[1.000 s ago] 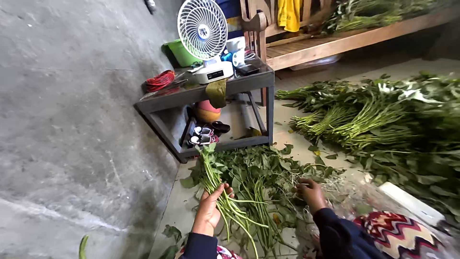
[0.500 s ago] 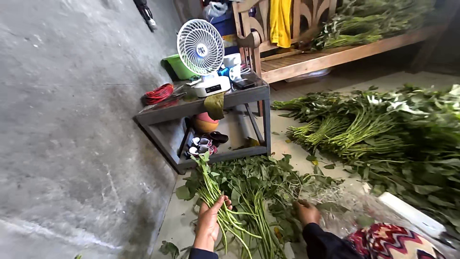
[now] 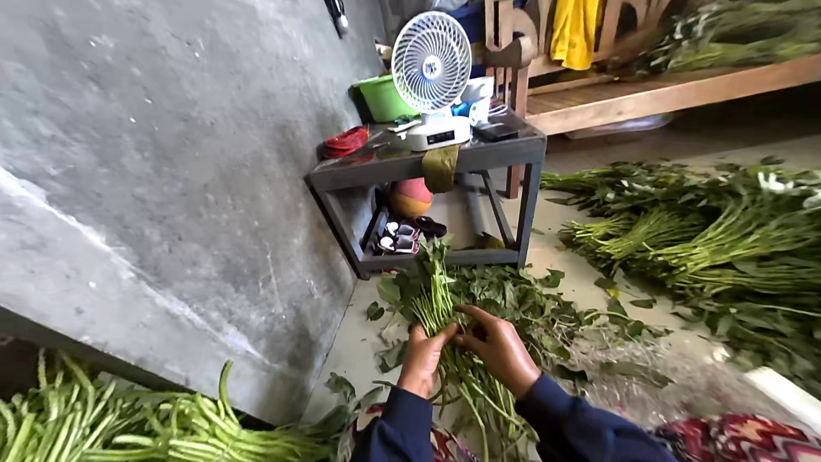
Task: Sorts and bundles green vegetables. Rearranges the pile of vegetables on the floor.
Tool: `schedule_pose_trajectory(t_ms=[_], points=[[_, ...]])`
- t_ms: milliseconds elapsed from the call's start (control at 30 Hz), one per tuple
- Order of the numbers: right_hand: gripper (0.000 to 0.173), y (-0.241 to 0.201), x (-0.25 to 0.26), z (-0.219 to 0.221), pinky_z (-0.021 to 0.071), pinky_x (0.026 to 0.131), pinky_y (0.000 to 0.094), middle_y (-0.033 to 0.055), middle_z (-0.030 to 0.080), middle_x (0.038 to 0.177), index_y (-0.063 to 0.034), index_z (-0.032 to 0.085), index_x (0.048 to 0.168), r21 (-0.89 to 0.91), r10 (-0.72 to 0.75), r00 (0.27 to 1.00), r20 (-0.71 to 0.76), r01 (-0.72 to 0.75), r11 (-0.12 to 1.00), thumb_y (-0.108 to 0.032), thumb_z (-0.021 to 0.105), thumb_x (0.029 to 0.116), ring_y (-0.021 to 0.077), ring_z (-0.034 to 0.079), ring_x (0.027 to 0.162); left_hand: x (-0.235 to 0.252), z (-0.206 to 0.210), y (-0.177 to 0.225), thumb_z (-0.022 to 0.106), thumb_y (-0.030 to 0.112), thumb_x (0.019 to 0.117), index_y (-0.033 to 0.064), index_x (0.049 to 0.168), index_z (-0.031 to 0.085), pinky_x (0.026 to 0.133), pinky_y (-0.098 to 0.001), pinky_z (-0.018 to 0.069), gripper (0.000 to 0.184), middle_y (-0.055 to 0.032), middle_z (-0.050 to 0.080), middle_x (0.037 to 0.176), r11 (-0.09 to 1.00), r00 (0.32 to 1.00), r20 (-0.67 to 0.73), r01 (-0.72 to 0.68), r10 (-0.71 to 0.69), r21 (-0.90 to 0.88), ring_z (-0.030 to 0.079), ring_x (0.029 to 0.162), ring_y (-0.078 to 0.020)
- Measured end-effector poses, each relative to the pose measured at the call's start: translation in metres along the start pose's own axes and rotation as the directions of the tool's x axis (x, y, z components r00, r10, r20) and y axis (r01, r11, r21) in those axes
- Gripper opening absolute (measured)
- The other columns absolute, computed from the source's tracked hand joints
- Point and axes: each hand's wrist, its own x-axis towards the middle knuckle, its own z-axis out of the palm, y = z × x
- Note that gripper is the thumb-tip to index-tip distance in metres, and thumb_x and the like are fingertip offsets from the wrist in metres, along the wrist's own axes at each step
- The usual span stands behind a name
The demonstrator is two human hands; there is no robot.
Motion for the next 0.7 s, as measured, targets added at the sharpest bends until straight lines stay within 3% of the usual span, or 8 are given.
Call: schedule_pose_trajectory(t_ms=[133, 200, 267, 333, 433, 533, 600, 700], points=[[0.046, 0.003, 0.013, -0.005, 0.0584, 0.081, 0.0400, 0.0081, 0.071, 0.097, -0.0147, 0.062, 0.141, 0.048, -0.089, 0.975, 0.205, 0.081, 0.996, -0.021, 0.070, 0.0958, 0.0181, 0.068, 0.081, 0.005, -0.004, 0.002, 0.072, 0.002, 0.0921, -0.0033, 0.132, 0.052, 0.085, -0.0411, 0.0610, 0.045, -0.0188, 0.070, 0.109, 0.981, 0.986, -0.032, 0.162, -0.166, -0.108, 0.071, 0.095, -0.0252], [0.042, 0.011, 0.020, -0.016, 0.0596, 0.079, 0.0388, 0.0080, 0.072, 0.095, -0.0106, 0.063, 0.139, 0.155, -0.132, 0.973, 0.188, 0.104, 0.983, -0.018, 0.067, 0.0973, 0.0172, 0.069, 0.081, 0.009, -0.004, 0.005, 0.072, -0.001, 0.0908, -0.0036, 0.130, 0.055, 0.081, -0.0432, 0.0616, 0.043, -0.0199, 0.070, 0.105, 0.978, 0.985, -0.058, 0.150, -0.160, -0.145, 0.072, 0.091, -0.0278], [0.029, 0.038, 0.031, -0.029, 0.0608, 0.075, 0.0405, 0.0113, 0.073, 0.095, -0.0047, 0.066, 0.129, 0.215, -0.015, 1.000, -0.021, 0.020, 0.976, -0.014, 0.059, 0.1027, 0.0201, 0.071, 0.080, 0.012, -0.007, 0.010, 0.068, -0.005, 0.0919, -0.0054, 0.126, 0.057, 0.076, -0.0445, 0.0628, 0.036, -0.0214, 0.071, 0.096, 0.984, 0.994, -0.088, 0.044, -0.060, -0.171, 0.072, 0.083, -0.0307], [0.025, 0.079, 0.042, -0.032, 0.0606, 0.080, 0.0465, 0.0141, 0.072, 0.101, -0.0023, 0.068, 0.120, 0.121, 0.201, 0.966, -0.161, -0.183, 0.976, -0.018, 0.057, 0.1048, 0.0250, 0.072, 0.085, 0.017, -0.014, 0.009, 0.069, -0.009, 0.0904, -0.0071, 0.124, 0.057, 0.071, -0.0423, 0.0636, 0.036, -0.0217, 0.070, 0.090, 0.987, 0.984, -0.171, -0.067, 0.041, -0.147, 0.072, 0.076, -0.0298], [0.030, 0.113, 0.037, 0.003, 0.0546, 0.095, 0.0561, 0.0199, 0.072, 0.110, -0.0011, 0.070, 0.119, -0.140, 0.357, 0.934, -0.007, -0.355, 0.924, -0.023, 0.061, 0.1004, 0.0345, 0.070, 0.102, 0.026, -0.019, 0.005, 0.070, -0.008, 0.0903, -0.0083, 0.125, 0.056, 0.066, -0.0394, 0.0636, 0.037, -0.0212, 0.070, 0.090, 0.992, 0.968, -0.241, -0.088, 0.064, -0.091, 0.072, 0.073, -0.0277], [0.047, 0.125, 0.032, 0.043, 0.0495, 0.102, 0.0615, 0.0262, 0.064, 0.128, -0.0024, 0.063, 0.133, -0.382, 0.462, 0.883, 0.088, -0.398, 0.834, -0.030, 0.068, 0.0953, 0.0427, 0.063, 0.120, 0.030, -0.016, 0.001, 0.070, -0.007, 0.0909, -0.0083, 0.125, 0.054, 0.065, -0.0388, 0.0637, 0.038, -0.0211, 0.070, 0.093, 0.996, 0.978, -0.206, -0.025, 0.006, -0.087, 0.072, 0.073, -0.0271], [0.050, 0.131, 0.032, 0.052, 0.0481, 0.104, 0.0622, 0.0275, 0.057, 0.138, -0.0017, 0.061, 0.135, -0.462, 0.552, 0.829, 0.087, -0.457, 0.760, -0.027, 0.070, 0.0931, 0.0439, 0.058, 0.127, 0.028, -0.015, -0.001, 0.070, -0.007, 0.0907, -0.0079, 0.125, 0.054, 0.065, -0.0392, 0.0634, 0.038, -0.0214, 0.070, 0.095, 0.997, 0.981, -0.193, -0.004, -0.011, -0.077, 0.072, 0.073, -0.0277], [0.037, 0.130, 0.033, 0.033, 0.0496, 0.101, 0.0614, 0.0242, 0.068, 0.120, -0.0005, 0.070, 0.119, -0.293, 0.520, 0.854, 0.026, -0.491, 0.821, -0.020, 0.076, 0.0874, 0.0412, 0.064, 0.116, 0.028, -0.019, 0.000, 0.071, -0.007, 0.0895, -0.0082, 0.125, 0.055, 0.063, -0.0384, 0.0634, 0.039, -0.0216, 0.069, 0.096, 0.999, 0.979, -0.202, -0.018, 0.009, -0.042, 0.071, 0.071, -0.0271]])
